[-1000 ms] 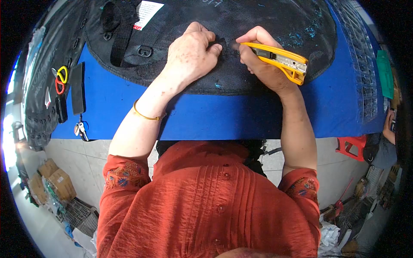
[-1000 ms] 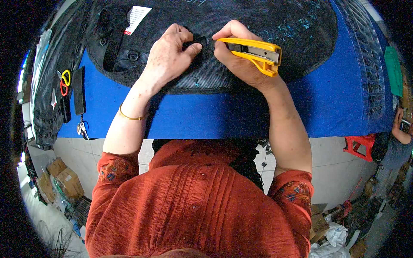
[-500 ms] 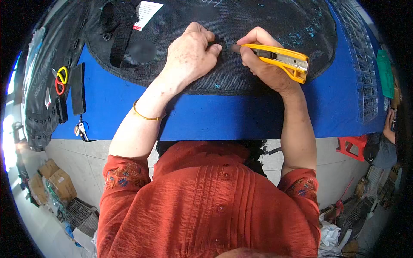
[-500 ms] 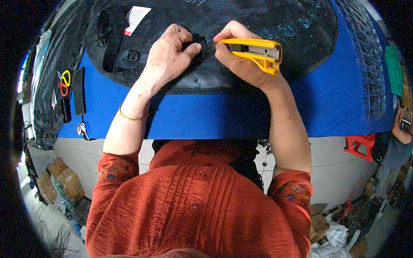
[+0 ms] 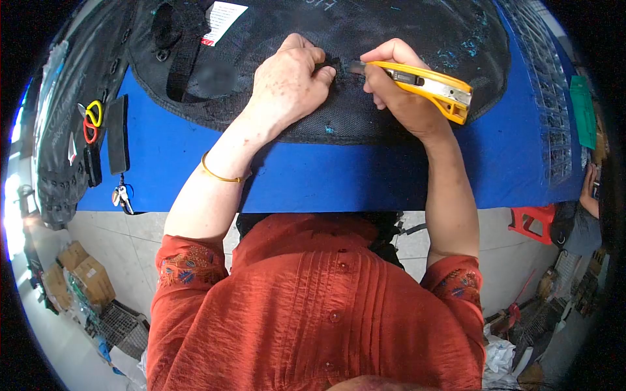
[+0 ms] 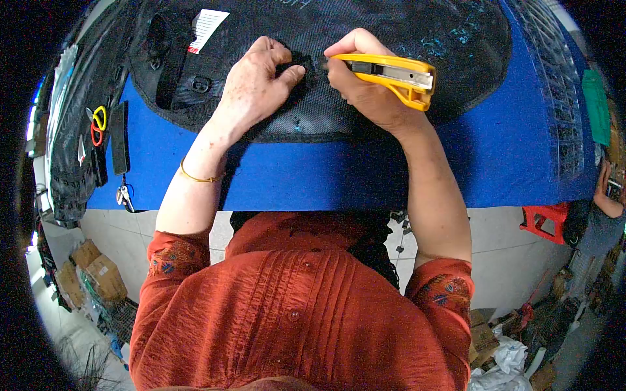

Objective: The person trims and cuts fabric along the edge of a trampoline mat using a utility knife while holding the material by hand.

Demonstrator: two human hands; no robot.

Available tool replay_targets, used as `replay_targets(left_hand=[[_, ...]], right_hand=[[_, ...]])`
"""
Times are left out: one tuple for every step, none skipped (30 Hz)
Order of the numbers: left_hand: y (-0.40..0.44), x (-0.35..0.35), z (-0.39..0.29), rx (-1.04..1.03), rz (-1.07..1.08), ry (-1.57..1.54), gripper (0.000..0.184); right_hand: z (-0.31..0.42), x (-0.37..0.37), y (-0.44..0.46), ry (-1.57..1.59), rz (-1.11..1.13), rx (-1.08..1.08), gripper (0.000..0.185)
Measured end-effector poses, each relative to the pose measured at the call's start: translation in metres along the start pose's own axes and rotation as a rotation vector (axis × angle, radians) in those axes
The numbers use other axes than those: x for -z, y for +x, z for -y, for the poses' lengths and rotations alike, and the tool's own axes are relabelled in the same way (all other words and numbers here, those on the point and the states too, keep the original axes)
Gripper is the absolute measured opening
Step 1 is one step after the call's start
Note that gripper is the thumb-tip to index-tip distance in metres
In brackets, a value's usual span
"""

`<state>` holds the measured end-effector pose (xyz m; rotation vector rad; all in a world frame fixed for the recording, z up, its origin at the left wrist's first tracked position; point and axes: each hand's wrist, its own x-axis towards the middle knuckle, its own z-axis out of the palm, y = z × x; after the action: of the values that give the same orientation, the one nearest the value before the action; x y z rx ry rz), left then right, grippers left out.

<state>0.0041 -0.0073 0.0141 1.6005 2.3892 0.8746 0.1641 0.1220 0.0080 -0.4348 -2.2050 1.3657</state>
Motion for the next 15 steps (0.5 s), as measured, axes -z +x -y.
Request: replay_targets(left_hand=[[0.0001,0.0007,-0.0009,0.013,0.013,0.002,0.024],[-0.0004,0.0005,-0.0006,0.011,0.013,0.001,0.024],[-0.0003,-0.0001,0.0001,0.009,0.012,-0.001,0.024],[-0.0002,-0.0003,0.0005,0.007,0.010,-0.002,0.024],[-0.0004,0.0001,0.0004,0.007,0.009,-0.003,0.024],[-0.0005,0.0003,-0.0001,0.002,0.008,0.002,0.024],[-0.0005,0.0004,-0.0005,-0.003,0.007,0.006,0.024],[-0.0004,-0.0001,-0.0004,-0.003,0.007,0.005,0.024],[-0.0006,-0.0006,0.0002,-0.003,0.004,0.001,0.024],[-0.0007,-0.0008,0.0006,-0.003,0.001,-0.003,0.023],[-0.0007,-0.0004,0.0002,-0.003,0.001,-0.002,0.023],[-0.0009,0.0003,-0.0009,-0.003,0.002,-0.003,0.023],[-0.0009,0.0009,-0.0016,-0.003,0.002,-0.003,0.023],[-0.0008,0.0014,-0.0018,-0.003,0.003,-0.002,0.023],[-0.0008,0.0017,-0.0020,0.001,0.007,-0.001,0.023]], right_hand=[[-0.0016,-0.0025,0.0002,0.060,-0.025,-0.008,0.010],[-0.0004,-0.0033,0.0006,0.085,-0.030,-0.058,0.011],[-0.0002,-0.0032,0.0009,0.084,-0.030,-0.058,0.011],[-0.0001,-0.0032,0.0013,0.105,-0.026,-0.082,0.012],[0.0003,-0.0034,0.0016,0.126,-0.021,-0.106,0.013],[0.0008,-0.0038,0.0017,0.126,-0.021,-0.106,0.013],[0.0014,-0.0040,0.0018,0.115,-0.020,-0.097,0.013],[0.0015,-0.0038,0.0018,0.104,-0.019,-0.088,0.013],[0.0004,-0.0038,0.0016,0.103,-0.019,-0.088,0.013],[-0.0017,-0.0040,0.0015,0.078,-0.028,-0.066,0.013],[-0.0028,-0.0041,0.0015,0.054,-0.037,-0.044,0.012],[-0.0025,-0.0040,0.0014,0.054,-0.037,-0.044,0.012],[-0.0021,-0.0038,0.0014,0.039,-0.033,-0.036,0.012],[-0.0019,-0.0037,0.0014,0.023,-0.029,-0.029,0.011],[-0.0019,-0.0035,0.0014,0.024,-0.030,-0.030,0.011]])
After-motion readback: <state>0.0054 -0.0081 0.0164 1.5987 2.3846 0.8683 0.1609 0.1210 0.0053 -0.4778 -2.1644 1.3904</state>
